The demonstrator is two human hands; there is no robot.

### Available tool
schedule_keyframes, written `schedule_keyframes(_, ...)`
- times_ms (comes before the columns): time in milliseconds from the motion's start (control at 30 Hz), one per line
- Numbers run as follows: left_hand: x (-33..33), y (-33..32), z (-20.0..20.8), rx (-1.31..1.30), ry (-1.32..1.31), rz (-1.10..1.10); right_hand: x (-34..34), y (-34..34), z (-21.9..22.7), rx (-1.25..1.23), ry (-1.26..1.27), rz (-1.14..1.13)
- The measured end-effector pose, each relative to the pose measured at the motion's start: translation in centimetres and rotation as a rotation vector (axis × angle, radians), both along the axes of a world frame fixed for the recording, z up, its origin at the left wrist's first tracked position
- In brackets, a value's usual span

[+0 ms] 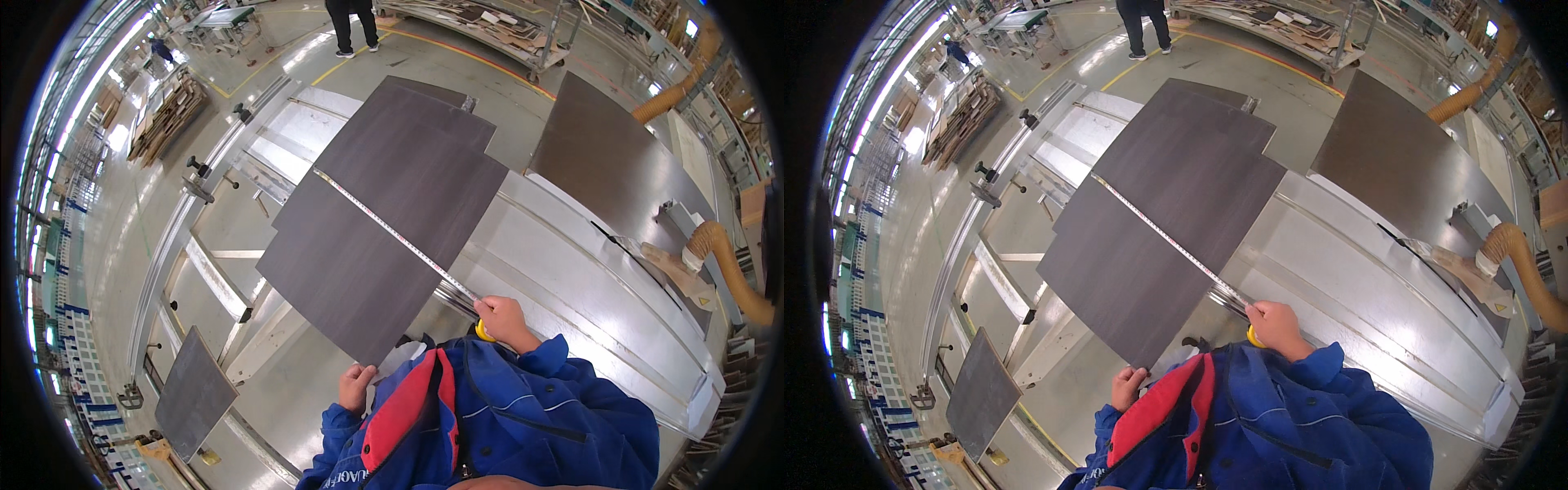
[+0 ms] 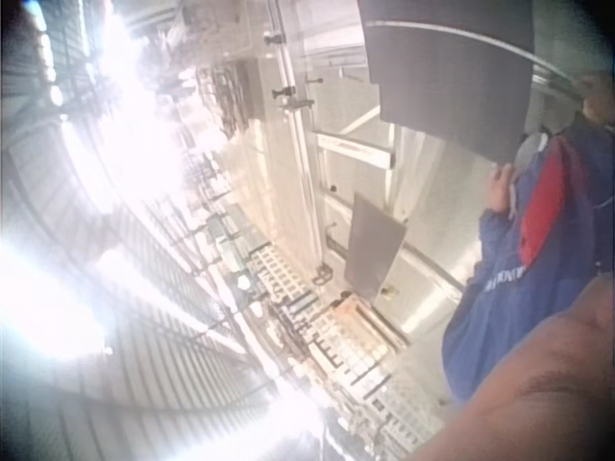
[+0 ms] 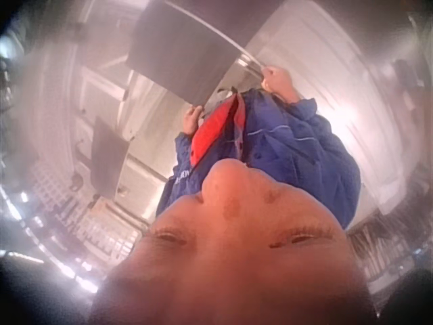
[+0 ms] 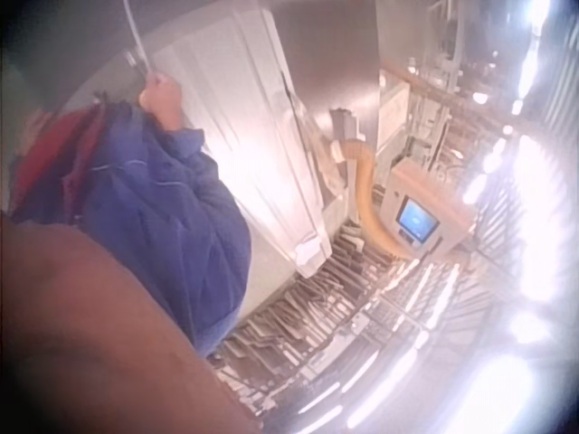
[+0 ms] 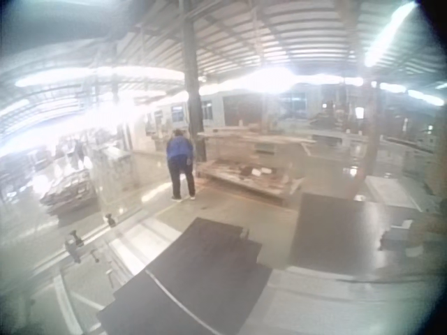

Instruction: The person measures a dark rectangular panel with a tape measure, consults a paper document, and positions the panel on a table saw. They adjust the saw's fence and guide, then feed the panel through the saw to cut it. The person repeats the process with another panel, measuring and cutting it to size.

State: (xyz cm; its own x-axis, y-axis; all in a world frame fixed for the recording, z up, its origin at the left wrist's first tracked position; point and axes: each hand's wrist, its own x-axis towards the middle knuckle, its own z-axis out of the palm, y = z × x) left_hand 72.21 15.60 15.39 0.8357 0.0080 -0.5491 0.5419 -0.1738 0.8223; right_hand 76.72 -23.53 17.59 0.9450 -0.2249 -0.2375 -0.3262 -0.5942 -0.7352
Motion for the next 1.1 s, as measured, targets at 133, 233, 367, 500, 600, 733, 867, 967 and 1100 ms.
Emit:
schedule_keyframes(133,-0.9,0.5,-0.7,-0.027,-0.08,-0.003,0.0,-0.1,-0.5,-0.014,0.051,-0.033)
schedule_keyframes(233,-1.4,0.3,-1.8,0.064,-0.144,0.018,-0.1,-0.2,-0.6,0.0,0.023,-0.006)
schedule_keyframes(367,-1.5,0.2,-3.2,-0.032,-0.057,0.161,-0.5,-0.3,-0.6,0.003,-0.042,-0.013)
schedule_keyframes(500,-1.1,0.0,-3.1,-0.116,0.059,0.252,-1.0,-0.3,-0.6,0.034,-0.003,-0.038)
schedule_keyframes(600,-0.9,-0.4,-2.4,-0.168,-0.038,0.265,-1.3,-0.3,-0.7,0.051,-0.038,-0.016)
schedule_keyframes(733,-0.6,-0.7,-2.0,-0.26,-0.024,0.283,-1.4,-0.1,-0.9,0.072,-0.072,-0.024)
schedule_keyframes(867,-0.7,-0.6,-2.0,-0.261,-0.002,0.271,-1.6,-0.1,-0.6,0.063,-0.019,-0.011)
schedule_keyframes(967,-1.0,-0.9,-2.1,-0.341,-0.019,0.309,-1.9,-0.2,-0.5,0.072,-0.017,-0.008)
schedule_keyframes(1100,-1.1,-0.9,-2.4,-0.308,0.01,0.287,-2.2,-0.3,-1.0,0.046,-0.076,0.017)
